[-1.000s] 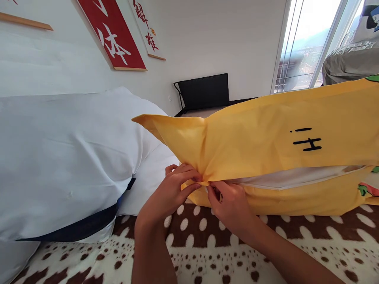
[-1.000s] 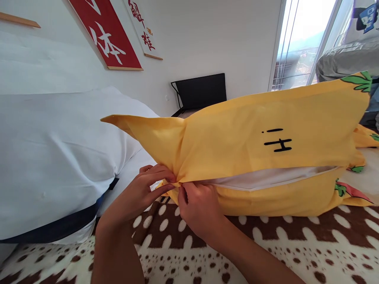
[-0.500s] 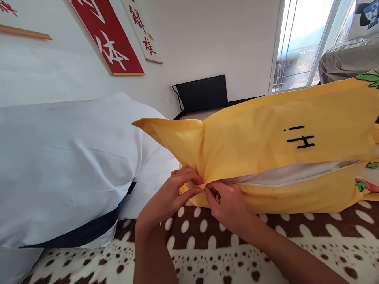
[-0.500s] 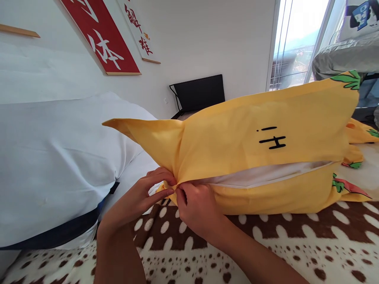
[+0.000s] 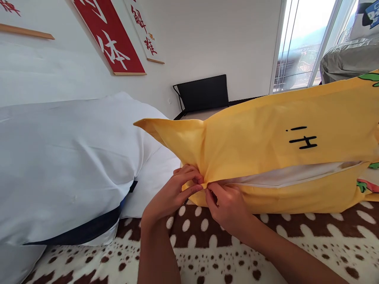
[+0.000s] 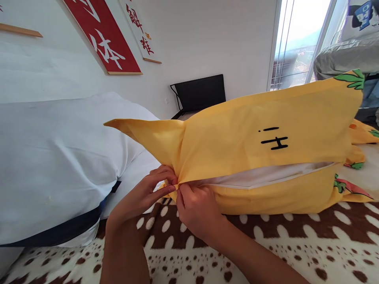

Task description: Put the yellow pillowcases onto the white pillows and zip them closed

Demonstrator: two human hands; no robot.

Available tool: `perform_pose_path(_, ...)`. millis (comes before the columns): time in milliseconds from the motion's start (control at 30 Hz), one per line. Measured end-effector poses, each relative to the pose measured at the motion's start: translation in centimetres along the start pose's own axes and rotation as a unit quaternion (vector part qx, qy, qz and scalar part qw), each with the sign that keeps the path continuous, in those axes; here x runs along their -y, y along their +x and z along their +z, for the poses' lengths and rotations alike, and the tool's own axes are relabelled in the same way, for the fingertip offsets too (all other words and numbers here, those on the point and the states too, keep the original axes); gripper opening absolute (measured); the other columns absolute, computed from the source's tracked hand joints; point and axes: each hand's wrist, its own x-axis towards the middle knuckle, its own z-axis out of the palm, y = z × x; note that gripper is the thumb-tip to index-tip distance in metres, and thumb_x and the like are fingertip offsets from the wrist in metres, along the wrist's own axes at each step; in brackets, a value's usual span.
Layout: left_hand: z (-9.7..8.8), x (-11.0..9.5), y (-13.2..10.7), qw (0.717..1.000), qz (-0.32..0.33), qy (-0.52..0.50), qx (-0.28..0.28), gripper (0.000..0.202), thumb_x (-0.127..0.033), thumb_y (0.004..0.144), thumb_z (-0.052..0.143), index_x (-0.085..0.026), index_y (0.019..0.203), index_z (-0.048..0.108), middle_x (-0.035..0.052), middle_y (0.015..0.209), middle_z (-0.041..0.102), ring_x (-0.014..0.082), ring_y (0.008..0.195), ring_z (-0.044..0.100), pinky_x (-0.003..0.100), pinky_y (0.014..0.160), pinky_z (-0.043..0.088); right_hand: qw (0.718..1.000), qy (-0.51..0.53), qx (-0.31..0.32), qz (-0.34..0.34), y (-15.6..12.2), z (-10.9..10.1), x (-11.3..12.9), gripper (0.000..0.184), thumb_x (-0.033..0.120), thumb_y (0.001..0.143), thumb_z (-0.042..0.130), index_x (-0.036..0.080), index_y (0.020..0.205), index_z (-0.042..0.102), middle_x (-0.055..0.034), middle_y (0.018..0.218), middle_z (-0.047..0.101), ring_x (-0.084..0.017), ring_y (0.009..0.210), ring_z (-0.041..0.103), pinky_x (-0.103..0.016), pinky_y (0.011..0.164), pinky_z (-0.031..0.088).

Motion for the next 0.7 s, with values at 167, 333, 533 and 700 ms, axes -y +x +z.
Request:
perform_pose_path(167, -0.1, 0.3, -0.2, 0.999, -0.011, 0.040, -0.030, 0.019, -0.034, 0.091, 0.043, -0.021, 0.082, 0.054, 0.0029, 0.088, 0.053, 0.0181, 0.091, 0.046, 0.031, 0.087, 0.034, 0.999, -0.001, -0.008, 0.037, 0.5, -0.8, -0.4, 0.023, 0.012, 0.083, 0.042, 0.018, 0.061, 0.047, 0.0038, 0.050, 0.046, -0.008, 0.045, 0.038, -0.023, 0.050, 0.028)
perform_pose_path(333, -0.2, 0.2, -0.5, 0.997, -0.023, 0.049, -0.055, 0.019, -0.034, 0.091, 0.040, -0.021, 0.082, 0.050, 0.0029, 0.088, 0.054, 0.0186, 0.091, 0.047, 0.032, 0.086, 0.037, 0.999, 0.007, 0.008, 0.044, 1.0, -1.7, -0.4, 0.025, 0.014, 0.086, 0.041, 0.019, 0.062, 0.046, 0.0046, 0.050, 0.043, -0.007, 0.044, 0.034, -0.022, 0.048, 0.026)
perform_pose_path(533, 1.0, -1.9, 0.0, 0.991, 0.019, 0.082, -0.104, 0.017, -0.020, 0.083, 0.050, -0.023, 0.099, 0.048, 0.0033, 0.105, 0.055, 0.0188, 0.107, 0.046, 0.033, 0.095, 0.036, 0.999, 0.027, 0.015, 0.037, 1.0, -2.0, 0.1, 0.027, 0.015, 0.089, 0.040, 0.018, 0.063, 0.047, 0.0043, 0.051, 0.044, -0.007, 0.046, 0.032, -0.022, 0.049, 0.027)
perform_pose_path(700, 1.9, -2.5, 0.5, 0.985, 0.025, 0.100, -0.136, 0.016, -0.014, 0.084, 0.046, -0.023, 0.095, 0.052, -0.0001, 0.099, 0.059, 0.0165, 0.101, 0.050, 0.030, 0.091, 0.038, 0.998, 0.034, 0.013, 0.042, 1.1, -2.1, 0.1, 0.027, 0.015, 0.088, 0.040, 0.018, 0.063, 0.049, 0.0036, 0.053, 0.046, -0.007, 0.047, 0.034, -0.021, 0.050, 0.029)
